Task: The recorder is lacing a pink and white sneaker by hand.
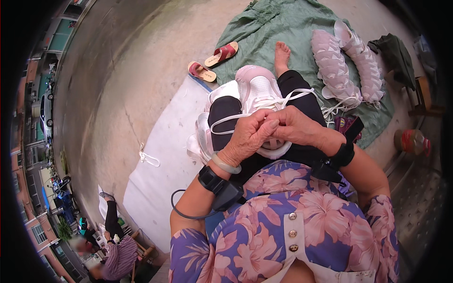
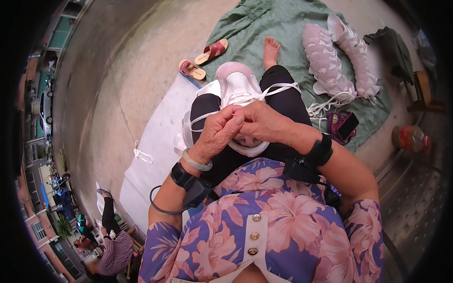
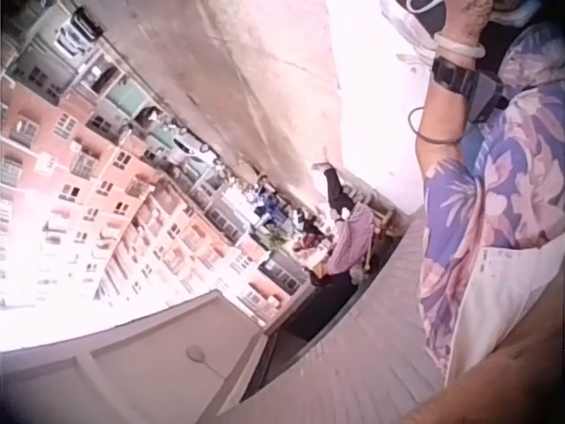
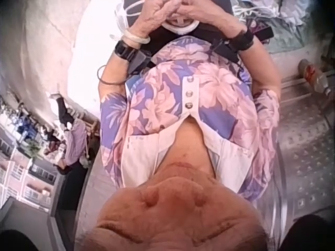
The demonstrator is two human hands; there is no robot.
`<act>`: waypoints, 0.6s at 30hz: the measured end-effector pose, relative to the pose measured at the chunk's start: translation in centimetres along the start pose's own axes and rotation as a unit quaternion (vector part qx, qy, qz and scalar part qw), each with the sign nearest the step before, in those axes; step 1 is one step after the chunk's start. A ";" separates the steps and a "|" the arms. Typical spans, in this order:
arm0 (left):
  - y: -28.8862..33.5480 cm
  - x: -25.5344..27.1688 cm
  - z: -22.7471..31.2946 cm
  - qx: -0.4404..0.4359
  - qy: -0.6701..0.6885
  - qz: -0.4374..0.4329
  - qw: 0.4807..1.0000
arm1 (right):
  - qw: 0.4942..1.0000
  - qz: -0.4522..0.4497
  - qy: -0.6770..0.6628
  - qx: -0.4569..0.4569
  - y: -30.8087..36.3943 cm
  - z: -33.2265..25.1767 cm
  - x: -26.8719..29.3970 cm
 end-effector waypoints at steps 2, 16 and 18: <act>0.5 0.2 -0.4 0.033 -0.002 0.000 0.999 | 0.998 -0.066 -0.023 -0.008 0.5 0.5 0.4; 1.7 2.0 0.2 -0.106 -0.287 0.121 0.944 | 1.000 0.001 0.027 0.010 1.0 2.7 1.2; 1.0 0.5 0.9 -0.124 -0.208 0.127 0.962 | 0.998 0.018 0.040 0.051 1.0 2.3 1.1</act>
Point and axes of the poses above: each hand's wrist, its own y-axis away from the middle knuckle, its own x-axis out of the back of the hand, z = x × y, the point moved 2 cm from there along -y, towards the middle knuckle, and after that the axes turned 3 degrees about -x, right-handed, at the moved point
